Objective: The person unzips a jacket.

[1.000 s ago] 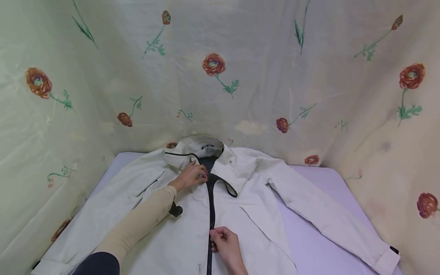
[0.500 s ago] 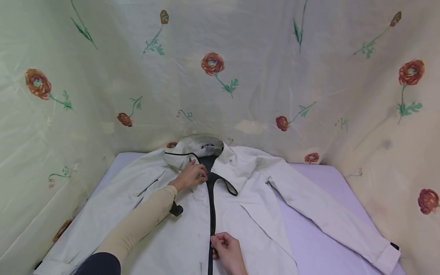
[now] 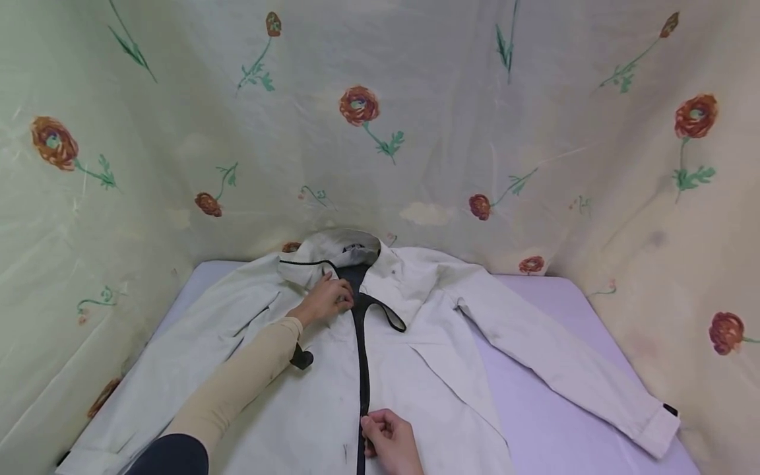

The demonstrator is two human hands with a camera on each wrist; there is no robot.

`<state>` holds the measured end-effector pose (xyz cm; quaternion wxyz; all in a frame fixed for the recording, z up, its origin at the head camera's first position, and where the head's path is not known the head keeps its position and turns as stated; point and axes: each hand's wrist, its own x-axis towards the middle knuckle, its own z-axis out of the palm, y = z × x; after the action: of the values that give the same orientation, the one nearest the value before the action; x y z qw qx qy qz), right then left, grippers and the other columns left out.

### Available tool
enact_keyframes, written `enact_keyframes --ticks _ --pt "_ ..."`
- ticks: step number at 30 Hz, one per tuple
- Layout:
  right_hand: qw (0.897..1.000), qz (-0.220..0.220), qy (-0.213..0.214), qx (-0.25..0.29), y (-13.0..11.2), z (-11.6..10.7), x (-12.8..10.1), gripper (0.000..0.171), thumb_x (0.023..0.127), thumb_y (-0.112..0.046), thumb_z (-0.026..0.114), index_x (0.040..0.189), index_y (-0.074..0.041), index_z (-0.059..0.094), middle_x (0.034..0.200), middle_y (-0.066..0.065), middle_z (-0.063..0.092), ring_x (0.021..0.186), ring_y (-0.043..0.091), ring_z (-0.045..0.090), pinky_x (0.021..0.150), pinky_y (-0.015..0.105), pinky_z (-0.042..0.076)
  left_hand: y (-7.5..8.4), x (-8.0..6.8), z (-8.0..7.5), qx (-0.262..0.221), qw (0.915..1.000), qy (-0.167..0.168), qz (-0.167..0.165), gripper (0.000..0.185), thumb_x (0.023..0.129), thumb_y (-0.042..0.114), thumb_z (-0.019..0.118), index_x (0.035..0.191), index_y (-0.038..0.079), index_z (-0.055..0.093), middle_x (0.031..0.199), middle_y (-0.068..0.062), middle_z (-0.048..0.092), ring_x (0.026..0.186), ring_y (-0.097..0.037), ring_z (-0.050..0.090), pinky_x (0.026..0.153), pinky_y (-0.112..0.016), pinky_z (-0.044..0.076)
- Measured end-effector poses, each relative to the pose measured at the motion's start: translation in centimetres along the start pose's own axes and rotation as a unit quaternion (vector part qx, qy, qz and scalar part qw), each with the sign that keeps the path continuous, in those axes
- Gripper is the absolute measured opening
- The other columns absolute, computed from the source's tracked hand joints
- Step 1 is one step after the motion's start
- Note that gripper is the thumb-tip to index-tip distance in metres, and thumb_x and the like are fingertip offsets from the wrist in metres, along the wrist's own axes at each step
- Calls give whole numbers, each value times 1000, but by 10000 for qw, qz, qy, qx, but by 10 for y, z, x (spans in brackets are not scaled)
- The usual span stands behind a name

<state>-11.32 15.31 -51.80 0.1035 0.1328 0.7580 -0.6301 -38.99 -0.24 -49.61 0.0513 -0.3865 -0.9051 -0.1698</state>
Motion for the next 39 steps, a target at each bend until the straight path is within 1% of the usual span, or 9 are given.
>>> enact_keyframes --ticks 6,9,16,23,28,32,34,39 --pt "9997 78 -104 203 1 2 -7 30 92 -24 61 100 5 63 72 -3 61 60 8 57 58 23 51 -3 -2 4 112 9998 -120 -90 9 86 25 69 86 19 76 106 1 65 106 -17 59 117 -52 19" --pt "9996 133 -127 235 2 3 -10 30 92 -24 61 100 5 64 71 -3 61 60 9 57 58 23 52 -4 -3 5 142 9998 -137 -80 10 86 25 69 87 19 76 105 1 65 106 -17 60 117 -52 19" --pt "9996 203 -113 190 2 3 -14 29 91 -24 62 98 4 64 71 -2 61 59 8 58 58 24 52 -2 -4 1 -17 10000 -39 -66 9 85 22 69 86 16 76 103 -1 65 105 -19 60 117 -53 18" --pt "9994 134 -195 270 2 2 -20 34 91 -27 62 99 5 63 71 -3 61 59 8 58 57 22 52 -4 -2 -3 25 9999 -22 -163 9 86 22 69 86 17 75 104 0 65 105 -18 60 118 -52 17" --pt "9989 193 -267 346 8 1 -24 36 90 -29 63 99 5 63 71 -3 61 58 9 56 55 22 49 -4 -1 -4 1 9999 -17 -155 9 86 22 68 86 16 75 103 0 65 105 -18 60 118 -52 16" --pt "9993 178 -233 214 15 -1 -26 36 88 -32 65 97 4 65 69 -4 61 58 8 55 53 22 48 -3 -1 -3 -23 9998 -64 -169 9 87 22 68 86 17 75 104 1 65 106 -17 59 118 -52 16" --pt "9996 126 -233 133 18 -1 -26 37 88 -33 65 96 3 65 68 -4 61 58 8 55 53 22 47 -3 -1 -2 -54 9999 -53 -137 9 86 22 68 86 17 75 104 0 65 106 -17 59 117 -53 17" --pt "9996 169 -224 52 24 -2 -26 40 84 -38 67 94 1 66 67 -3 62 59 10 57 53 24 48 -4 -2 -1 -60 10000 14 -75 8 85 21 69 85 16 75 103 0 65 105 -17 60 116 -54 18"
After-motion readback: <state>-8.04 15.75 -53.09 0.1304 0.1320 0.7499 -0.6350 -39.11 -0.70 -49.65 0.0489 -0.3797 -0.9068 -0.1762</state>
